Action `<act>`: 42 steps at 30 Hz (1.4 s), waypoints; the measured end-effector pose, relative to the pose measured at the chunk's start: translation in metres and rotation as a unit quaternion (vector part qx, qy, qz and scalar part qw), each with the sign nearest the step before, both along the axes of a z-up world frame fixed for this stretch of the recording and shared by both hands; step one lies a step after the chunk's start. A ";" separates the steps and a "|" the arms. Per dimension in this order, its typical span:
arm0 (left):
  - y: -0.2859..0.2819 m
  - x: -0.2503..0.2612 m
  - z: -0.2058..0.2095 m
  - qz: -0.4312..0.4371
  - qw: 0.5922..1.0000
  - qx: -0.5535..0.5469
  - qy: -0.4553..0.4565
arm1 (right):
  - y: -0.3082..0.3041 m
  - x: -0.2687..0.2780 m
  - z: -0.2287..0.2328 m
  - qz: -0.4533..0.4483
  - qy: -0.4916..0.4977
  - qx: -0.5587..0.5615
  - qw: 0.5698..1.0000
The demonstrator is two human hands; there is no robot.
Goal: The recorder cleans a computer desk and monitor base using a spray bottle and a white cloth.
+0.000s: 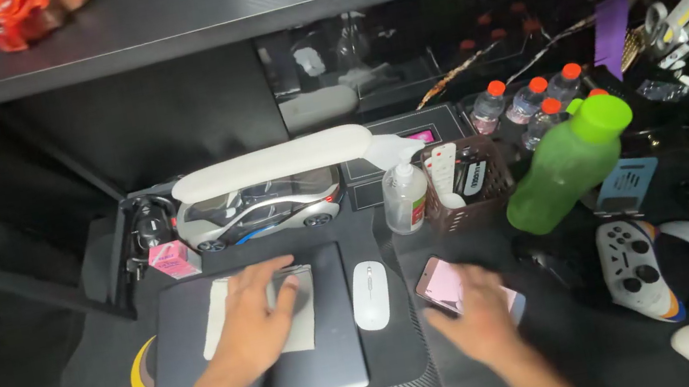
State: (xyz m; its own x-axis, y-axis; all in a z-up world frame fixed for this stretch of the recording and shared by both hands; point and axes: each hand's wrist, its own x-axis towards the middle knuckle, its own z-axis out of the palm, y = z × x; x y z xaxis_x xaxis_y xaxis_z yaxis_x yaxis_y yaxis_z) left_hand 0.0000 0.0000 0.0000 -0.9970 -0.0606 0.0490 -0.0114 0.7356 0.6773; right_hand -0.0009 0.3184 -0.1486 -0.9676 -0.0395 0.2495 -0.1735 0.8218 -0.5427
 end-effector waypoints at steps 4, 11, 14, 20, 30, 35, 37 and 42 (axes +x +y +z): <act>-0.019 0.003 -0.003 0.046 0.997 0.066 -0.010 | -0.091 0.019 0.079 0.070 -0.054 -0.112 0.990; -0.100 0.011 -0.049 0.179 0.912 0.362 0.065 | -0.252 0.054 0.151 0.280 -0.225 -0.353 0.864; -0.151 0.024 -0.040 0.256 0.814 0.518 0.053 | -0.324 0.079 0.181 0.353 -0.264 -0.404 0.801; -0.243 0.116 0.029 0.310 0.702 0.628 0.130 | -0.461 0.118 0.196 0.472 -0.214 -0.406 0.753; -0.289 0.188 0.073 0.363 0.705 0.583 0.177 | -0.558 0.163 0.222 0.368 -0.452 -0.484 0.652; -0.263 0.159 0.083 0.194 0.843 0.498 0.062 | -0.521 0.109 0.210 0.421 -0.417 -0.494 0.637; -0.246 0.144 0.089 0.091 0.913 0.398 -0.002 | -0.488 0.084 0.231 0.417 -0.435 -0.496 0.625; -0.178 0.091 0.065 0.002 0.941 0.339 0.015 | -0.409 0.044 0.200 0.344 -0.442 -0.501 0.660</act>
State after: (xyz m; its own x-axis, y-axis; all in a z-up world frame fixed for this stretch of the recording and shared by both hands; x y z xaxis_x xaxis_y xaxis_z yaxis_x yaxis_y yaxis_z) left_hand 0.0912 -0.1784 0.0646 -0.9955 -0.0911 0.0267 0.0143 0.1341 0.9909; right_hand 0.0427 -0.0906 0.0512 -0.5923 -0.7883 -0.1666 0.4290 -0.1336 -0.8934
